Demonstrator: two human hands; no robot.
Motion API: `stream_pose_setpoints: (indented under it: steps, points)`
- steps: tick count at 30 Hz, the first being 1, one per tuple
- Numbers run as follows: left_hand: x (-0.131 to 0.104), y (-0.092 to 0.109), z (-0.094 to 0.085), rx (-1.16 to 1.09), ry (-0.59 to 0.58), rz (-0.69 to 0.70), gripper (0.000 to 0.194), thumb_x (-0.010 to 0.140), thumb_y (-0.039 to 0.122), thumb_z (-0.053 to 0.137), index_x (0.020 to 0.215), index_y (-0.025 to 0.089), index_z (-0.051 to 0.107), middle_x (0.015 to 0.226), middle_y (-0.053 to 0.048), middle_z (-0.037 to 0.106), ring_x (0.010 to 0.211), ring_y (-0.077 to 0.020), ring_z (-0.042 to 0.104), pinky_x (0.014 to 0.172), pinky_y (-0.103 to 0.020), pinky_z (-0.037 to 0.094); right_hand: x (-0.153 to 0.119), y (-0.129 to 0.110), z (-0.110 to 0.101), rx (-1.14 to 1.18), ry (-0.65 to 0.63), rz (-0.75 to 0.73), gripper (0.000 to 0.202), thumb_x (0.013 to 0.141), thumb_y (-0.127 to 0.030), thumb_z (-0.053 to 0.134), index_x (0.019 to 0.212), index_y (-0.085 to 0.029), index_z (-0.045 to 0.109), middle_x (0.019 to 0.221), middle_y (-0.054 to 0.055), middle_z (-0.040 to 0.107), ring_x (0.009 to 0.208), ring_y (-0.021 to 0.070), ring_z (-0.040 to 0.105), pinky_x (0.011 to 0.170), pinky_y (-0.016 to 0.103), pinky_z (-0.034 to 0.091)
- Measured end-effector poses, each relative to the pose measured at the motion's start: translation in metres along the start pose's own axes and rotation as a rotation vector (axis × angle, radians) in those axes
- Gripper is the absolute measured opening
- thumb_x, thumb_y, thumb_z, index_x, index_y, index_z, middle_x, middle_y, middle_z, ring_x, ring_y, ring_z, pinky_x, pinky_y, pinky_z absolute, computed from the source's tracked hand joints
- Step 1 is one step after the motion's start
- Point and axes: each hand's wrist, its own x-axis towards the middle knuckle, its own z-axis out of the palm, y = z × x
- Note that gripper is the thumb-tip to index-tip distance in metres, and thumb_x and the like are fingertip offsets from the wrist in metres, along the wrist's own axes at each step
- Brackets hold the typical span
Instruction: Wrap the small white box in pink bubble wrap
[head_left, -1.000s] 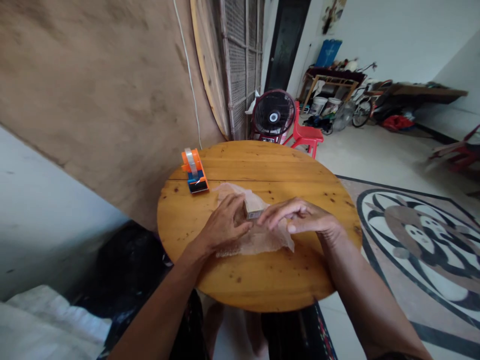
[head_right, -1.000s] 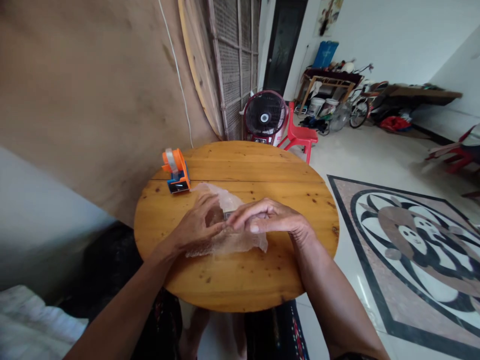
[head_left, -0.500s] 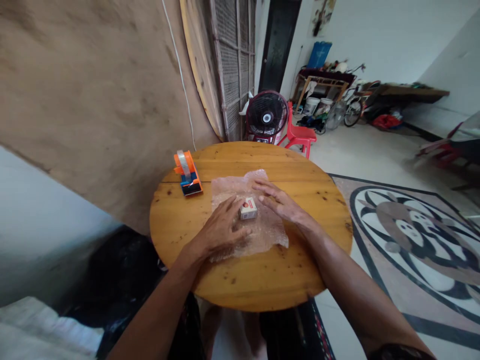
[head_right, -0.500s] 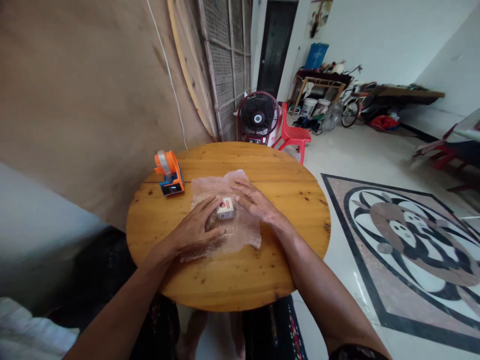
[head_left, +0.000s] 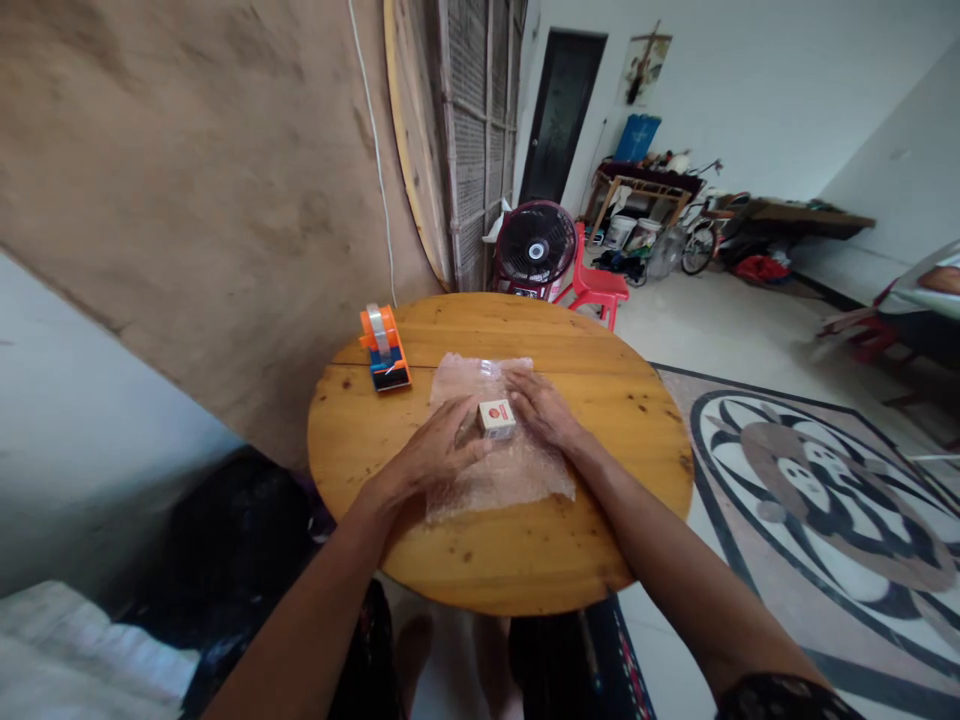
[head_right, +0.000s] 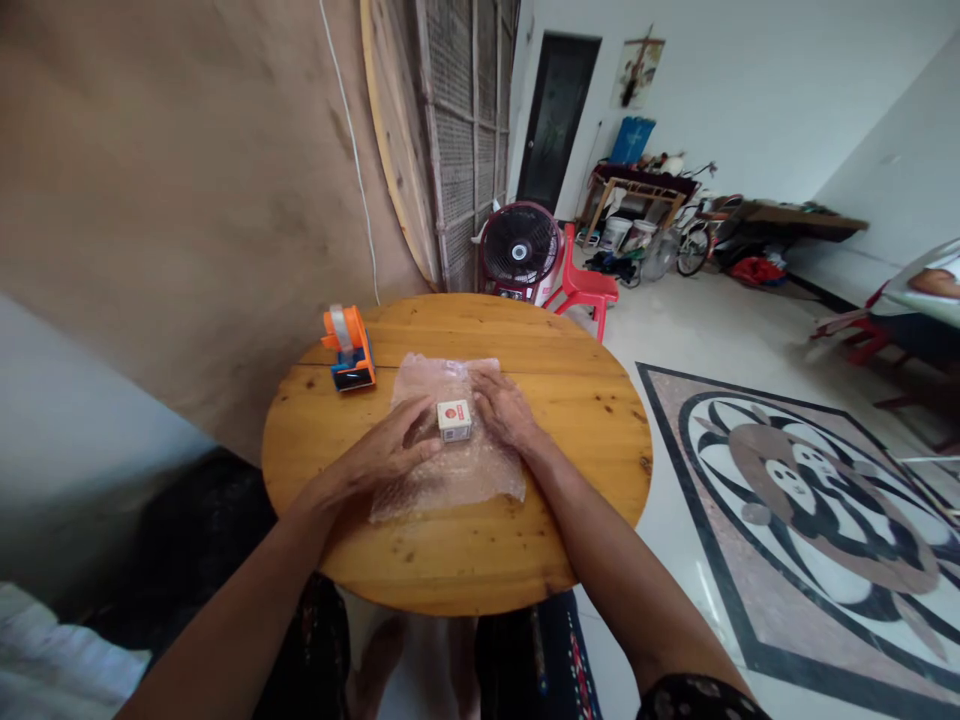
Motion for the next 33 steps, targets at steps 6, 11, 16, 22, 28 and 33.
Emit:
stream_pose_setpoints:
  steps: [6,11,16,22,28,33]
  points:
    - [0.006,-0.005,-0.008,-0.171,0.048,-0.159,0.055,0.090,0.043,0.047,0.138,0.017,0.047,0.142,-0.013,0.051,0.128,-0.0268,0.050,0.109,-0.044,0.038,-0.002,-0.018,-0.007,-0.243,-0.088,0.068,0.037,0.098,-0.032,0.037,0.121,-0.017,0.063,0.133,0.011,0.058,0.117,0.0244,0.052,0.100,0.038,0.037]
    - [0.024,0.024,-0.025,-0.035,-0.172,-0.115,0.033,0.086,0.029,0.046,0.111,0.016,0.064,0.116,-0.009,0.067,0.112,-0.0262,0.059,0.099,-0.041,0.046,-0.005,-0.021,-0.010,-0.301,-0.070,0.084,0.036,0.099,-0.034,0.037,0.119,-0.019,0.063,0.126,0.010,0.062,0.111,0.0262,0.053,0.093,0.038,0.038]
    - [0.040,0.028,-0.021,0.085,-0.178,-0.057,0.032,0.087,0.025,0.039,0.102,0.018,0.067,0.110,-0.008,0.069,0.105,-0.0246,0.061,0.099,-0.040,0.045,-0.008,-0.021,-0.012,-0.291,-0.040,0.127,0.036,0.099,-0.034,0.037,0.116,-0.018,0.064,0.125,0.012,0.061,0.113,0.0267,0.052,0.095,0.038,0.037]
    - [0.046,-0.009,-0.005,0.063,-0.006,-0.096,0.048,0.083,0.017,0.038,0.127,0.019,0.059,0.127,-0.007,0.064,0.115,-0.0221,0.058,0.103,-0.041,0.044,-0.008,-0.015,-0.013,-0.274,-0.038,0.138,0.040,0.100,-0.037,0.033,0.123,-0.018,0.060,0.129,0.011,0.058,0.112,0.0263,0.051,0.096,0.038,0.037]
    - [0.046,-0.016,-0.006,0.294,-0.059,0.074,0.039,0.082,0.012,0.041,0.109,0.018,0.068,0.117,-0.009,0.068,0.112,-0.0244,0.057,0.103,-0.043,0.042,-0.007,-0.019,-0.008,-0.362,-0.075,0.125,0.042,0.099,-0.039,0.033,0.134,-0.024,0.051,0.134,0.012,0.053,0.114,0.0300,0.047,0.093,0.043,0.038]
    - [0.042,-0.028,0.001,0.476,0.000,0.137,0.047,0.077,0.010,0.046,0.121,0.017,0.062,0.136,-0.012,0.056,0.133,-0.0297,0.040,0.114,-0.049,0.029,0.004,-0.023,-0.009,-0.457,-0.194,0.118,0.042,0.098,-0.038,0.034,0.135,-0.024,0.049,0.128,0.015,0.055,0.116,0.0322,0.044,0.091,0.044,0.039]
